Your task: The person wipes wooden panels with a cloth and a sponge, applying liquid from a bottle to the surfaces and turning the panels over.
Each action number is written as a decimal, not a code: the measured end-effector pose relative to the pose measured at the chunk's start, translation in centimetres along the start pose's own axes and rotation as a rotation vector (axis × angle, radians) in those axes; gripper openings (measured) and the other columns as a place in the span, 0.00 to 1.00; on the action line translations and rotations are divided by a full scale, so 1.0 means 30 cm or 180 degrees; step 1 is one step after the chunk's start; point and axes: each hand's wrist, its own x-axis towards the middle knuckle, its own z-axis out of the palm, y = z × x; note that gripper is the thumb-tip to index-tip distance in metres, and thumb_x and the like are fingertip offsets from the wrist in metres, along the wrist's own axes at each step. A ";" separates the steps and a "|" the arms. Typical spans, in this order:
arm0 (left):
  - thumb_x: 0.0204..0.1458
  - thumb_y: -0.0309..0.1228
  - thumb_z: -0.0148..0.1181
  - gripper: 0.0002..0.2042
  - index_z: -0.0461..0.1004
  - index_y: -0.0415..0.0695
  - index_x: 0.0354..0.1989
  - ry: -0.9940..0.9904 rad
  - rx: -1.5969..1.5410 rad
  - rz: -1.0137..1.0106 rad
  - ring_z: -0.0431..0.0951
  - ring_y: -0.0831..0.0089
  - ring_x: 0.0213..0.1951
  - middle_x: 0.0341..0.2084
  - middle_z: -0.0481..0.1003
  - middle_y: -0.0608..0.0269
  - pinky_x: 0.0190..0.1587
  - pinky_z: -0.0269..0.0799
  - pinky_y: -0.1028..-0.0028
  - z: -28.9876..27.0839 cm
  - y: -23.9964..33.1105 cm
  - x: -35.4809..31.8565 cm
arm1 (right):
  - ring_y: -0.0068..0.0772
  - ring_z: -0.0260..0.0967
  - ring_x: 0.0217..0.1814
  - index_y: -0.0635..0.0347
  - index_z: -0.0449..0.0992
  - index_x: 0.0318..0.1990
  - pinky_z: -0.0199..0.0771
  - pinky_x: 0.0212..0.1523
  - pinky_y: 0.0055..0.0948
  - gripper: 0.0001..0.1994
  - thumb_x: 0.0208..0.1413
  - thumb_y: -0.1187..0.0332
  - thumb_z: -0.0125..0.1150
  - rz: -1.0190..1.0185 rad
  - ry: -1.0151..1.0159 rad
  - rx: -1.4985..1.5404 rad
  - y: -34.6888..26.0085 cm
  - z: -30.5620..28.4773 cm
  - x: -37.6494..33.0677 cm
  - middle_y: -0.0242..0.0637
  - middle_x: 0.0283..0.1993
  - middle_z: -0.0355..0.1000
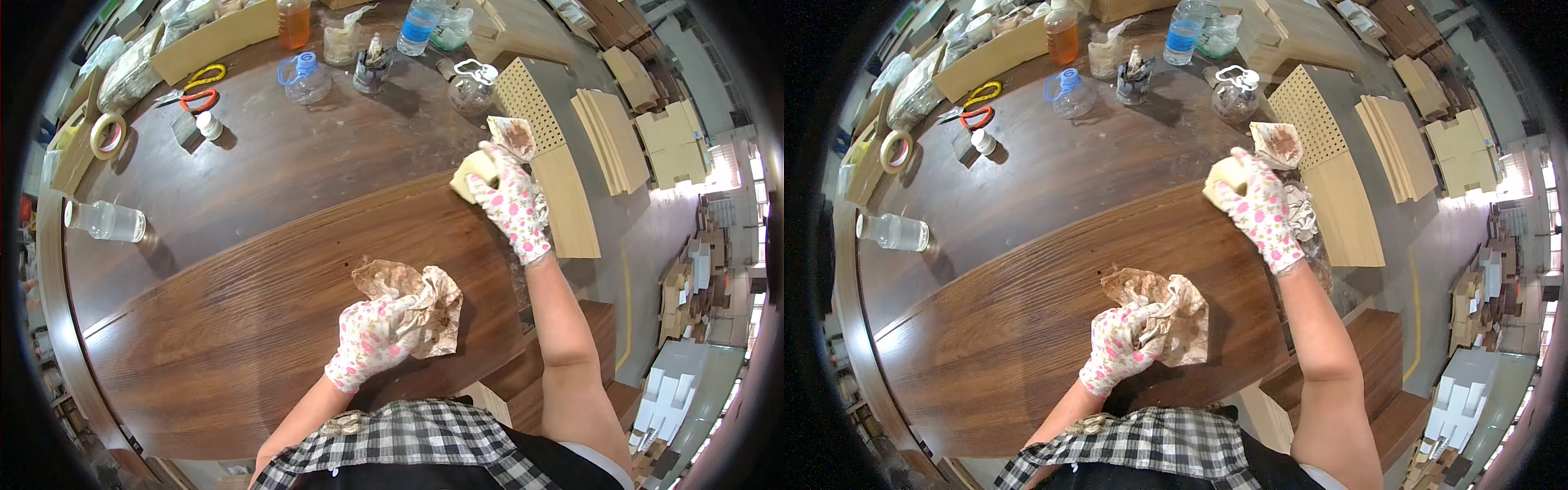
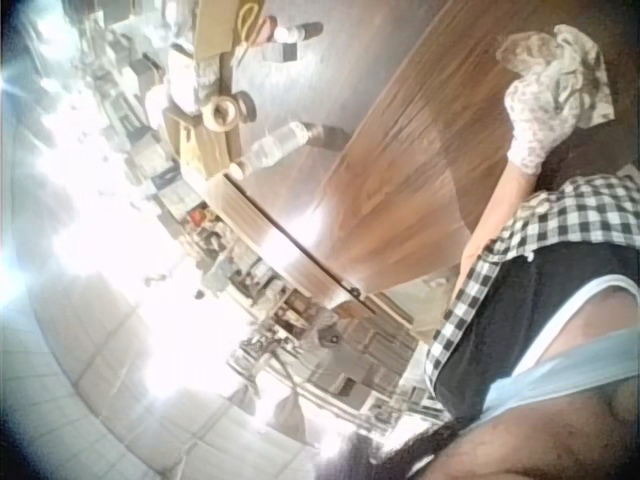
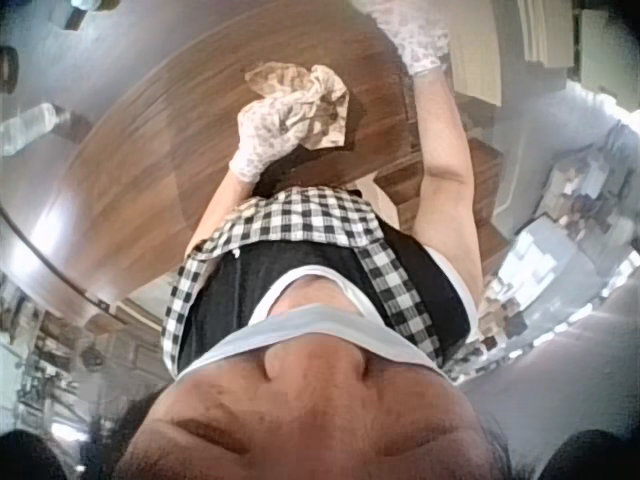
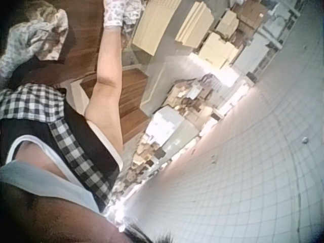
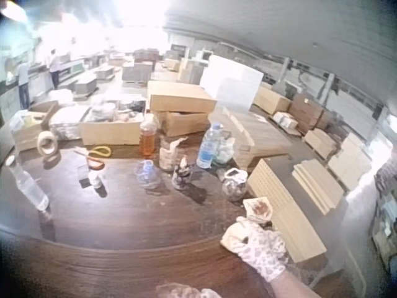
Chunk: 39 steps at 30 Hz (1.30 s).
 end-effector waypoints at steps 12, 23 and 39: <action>0.45 0.42 0.60 0.13 0.77 0.53 0.37 -0.0182 -0.0007 -0.0028 0.77 0.60 0.27 0.26 0.77 0.63 0.30 0.72 0.64 -0.013 -0.004 -0.003 | 0.47 0.69 0.52 0.65 0.67 0.57 0.68 0.55 0.38 0.29 0.47 0.64 0.65 -0.0017 0.0265 -0.0326 -0.057 0.066 -0.018 0.50 0.50 0.71; 0.46 0.42 0.60 0.10 0.77 0.51 0.31 -0.0264 -0.0182 0.0046 0.77 0.59 0.27 0.25 0.77 0.60 0.31 0.73 0.65 -0.040 -0.055 -0.043 | 0.43 0.70 0.48 0.59 0.66 0.58 0.72 0.48 0.38 0.30 0.47 0.58 0.64 -0.0578 -0.0351 0.0195 -0.525 0.305 -0.110 0.44 0.46 0.69; 0.41 0.37 0.65 0.11 0.79 0.48 0.33 0.0250 0.0008 -0.0971 0.77 0.58 0.28 0.25 0.77 0.58 0.31 0.73 0.67 -0.860 -0.343 -0.776 | 0.45 0.72 0.44 0.58 0.69 0.56 0.72 0.45 0.39 0.28 0.46 0.59 0.66 -0.0854 -0.0365 0.0527 -1.339 0.713 -0.286 0.44 0.44 0.71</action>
